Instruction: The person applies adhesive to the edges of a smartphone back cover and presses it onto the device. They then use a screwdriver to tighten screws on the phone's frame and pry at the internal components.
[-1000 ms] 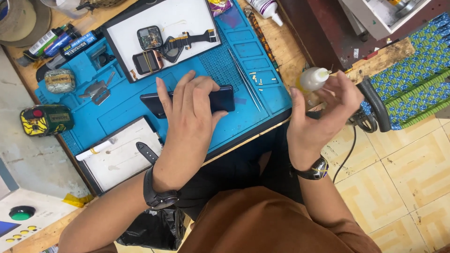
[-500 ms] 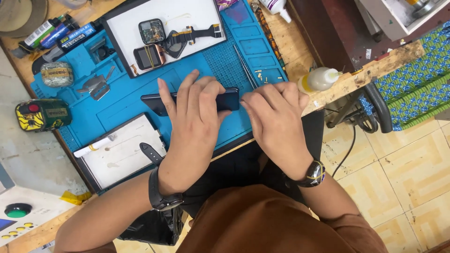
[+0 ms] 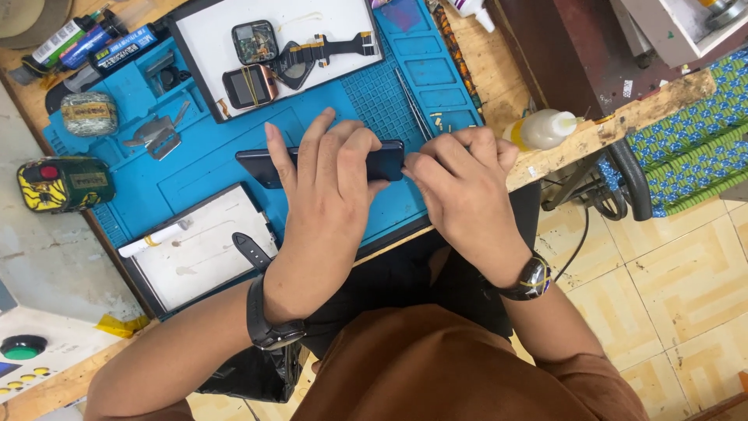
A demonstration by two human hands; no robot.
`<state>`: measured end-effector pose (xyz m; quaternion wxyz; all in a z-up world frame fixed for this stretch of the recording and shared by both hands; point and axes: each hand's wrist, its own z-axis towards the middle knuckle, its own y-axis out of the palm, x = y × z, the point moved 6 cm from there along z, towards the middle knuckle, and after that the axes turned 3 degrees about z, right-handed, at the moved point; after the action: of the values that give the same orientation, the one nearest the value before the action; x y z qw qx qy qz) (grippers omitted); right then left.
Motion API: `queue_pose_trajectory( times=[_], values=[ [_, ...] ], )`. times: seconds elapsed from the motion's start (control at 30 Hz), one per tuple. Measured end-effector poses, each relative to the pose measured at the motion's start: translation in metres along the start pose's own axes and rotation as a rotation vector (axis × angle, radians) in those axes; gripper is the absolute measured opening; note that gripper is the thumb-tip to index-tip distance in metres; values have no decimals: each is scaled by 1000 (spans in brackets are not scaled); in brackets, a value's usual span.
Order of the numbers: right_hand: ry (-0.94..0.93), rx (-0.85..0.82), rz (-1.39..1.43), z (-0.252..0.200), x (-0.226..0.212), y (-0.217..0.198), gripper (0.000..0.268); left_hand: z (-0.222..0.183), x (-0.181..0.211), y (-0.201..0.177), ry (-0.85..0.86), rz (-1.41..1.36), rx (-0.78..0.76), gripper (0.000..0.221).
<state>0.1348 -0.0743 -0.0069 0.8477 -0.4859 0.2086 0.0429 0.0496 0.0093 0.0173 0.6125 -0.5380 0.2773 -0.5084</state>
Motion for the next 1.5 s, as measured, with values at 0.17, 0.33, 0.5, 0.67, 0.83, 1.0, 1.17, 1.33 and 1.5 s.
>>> queue_pose_trajectory(
  times=[0.17, 0.33, 0.5, 0.67, 0.83, 1.0, 1.17, 1.33, 1.5],
  values=[
    [-34, 21, -9, -2, 2, 1, 13, 1, -1, 0, 7, 13, 2, 54],
    [-52, 29, -48, -4, 2, 1, 15, 2, -2, 1, 9, 5, 7, 57],
    [-55, 13, -63, -6, 2, 2, 14, 2, -2, 1, 5, -17, 4, 60],
    [-80, 5, -86, -7, 3, 4, 15, 3, -1, -1, 9, -16, 4, 59],
    [-109, -4, -105, -6, 2, 2, 17, 3, -2, 0, 8, -25, -3, 57],
    [-117, -33, -132, -4, 1, 2, 16, 3, -4, -3, 29, -23, -24, 58],
    [-92, -48, -67, -1, -2, -3, 10, 8, 0, -14, 168, 168, -29, 58],
    [-112, -68, 64, 9, -20, -26, 12, 9, -6, -20, 149, 179, -21, 63],
    [-123, -223, 58, 27, -42, -67, 16, 3, -4, -32, 113, -161, 35, 55]
  ],
)
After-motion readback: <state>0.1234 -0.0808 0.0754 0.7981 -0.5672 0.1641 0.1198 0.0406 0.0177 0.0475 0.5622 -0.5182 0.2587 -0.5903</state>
